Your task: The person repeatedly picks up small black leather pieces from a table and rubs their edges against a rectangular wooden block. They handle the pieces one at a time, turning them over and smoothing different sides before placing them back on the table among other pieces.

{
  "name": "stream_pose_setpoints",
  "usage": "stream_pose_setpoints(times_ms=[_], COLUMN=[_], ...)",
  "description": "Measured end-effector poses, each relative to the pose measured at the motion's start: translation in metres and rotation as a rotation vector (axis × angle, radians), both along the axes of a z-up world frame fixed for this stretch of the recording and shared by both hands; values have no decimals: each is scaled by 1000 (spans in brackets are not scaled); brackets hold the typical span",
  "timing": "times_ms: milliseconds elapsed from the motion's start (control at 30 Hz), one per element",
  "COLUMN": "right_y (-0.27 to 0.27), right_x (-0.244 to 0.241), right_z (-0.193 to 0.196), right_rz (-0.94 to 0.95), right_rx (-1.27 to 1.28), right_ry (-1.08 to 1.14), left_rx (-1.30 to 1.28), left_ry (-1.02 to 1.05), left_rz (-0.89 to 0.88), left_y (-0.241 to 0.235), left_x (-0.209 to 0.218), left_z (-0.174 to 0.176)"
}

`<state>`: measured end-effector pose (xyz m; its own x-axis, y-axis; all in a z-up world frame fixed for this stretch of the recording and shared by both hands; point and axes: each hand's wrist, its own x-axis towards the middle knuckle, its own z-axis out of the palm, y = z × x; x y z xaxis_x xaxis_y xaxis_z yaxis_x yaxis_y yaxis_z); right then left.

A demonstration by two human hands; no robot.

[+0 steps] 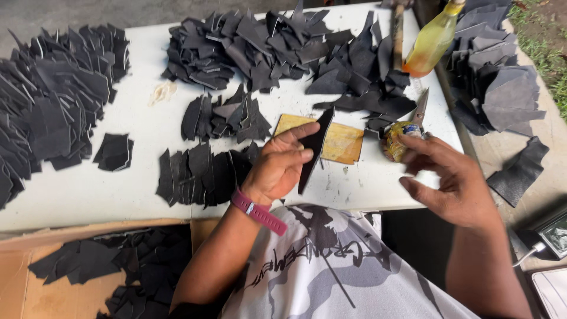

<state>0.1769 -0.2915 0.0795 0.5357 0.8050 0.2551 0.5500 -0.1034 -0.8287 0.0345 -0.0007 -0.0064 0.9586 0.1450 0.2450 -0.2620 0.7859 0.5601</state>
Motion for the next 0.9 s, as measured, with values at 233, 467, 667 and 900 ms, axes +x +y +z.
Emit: stream_pose_setpoints(times_ms=[233, 467, 667, 900], right_y=[64, 66, 69, 65], right_x=[-16, -24, -23, -30], right_z=[-4, 0, 9, 15], right_rz=[395, 321, 226, 148], right_rx=[450, 373, 335, 222], right_ry=[414, 195, 0, -300], left_rx=[-93, -87, -108, -109], left_ry=[33, 67, -40, 18], left_rz=[-147, -146, -185, -159], left_y=[-18, -21, -19, -20], left_x=[-17, -17, -19, -18], left_z=[40, 40, 35, 39])
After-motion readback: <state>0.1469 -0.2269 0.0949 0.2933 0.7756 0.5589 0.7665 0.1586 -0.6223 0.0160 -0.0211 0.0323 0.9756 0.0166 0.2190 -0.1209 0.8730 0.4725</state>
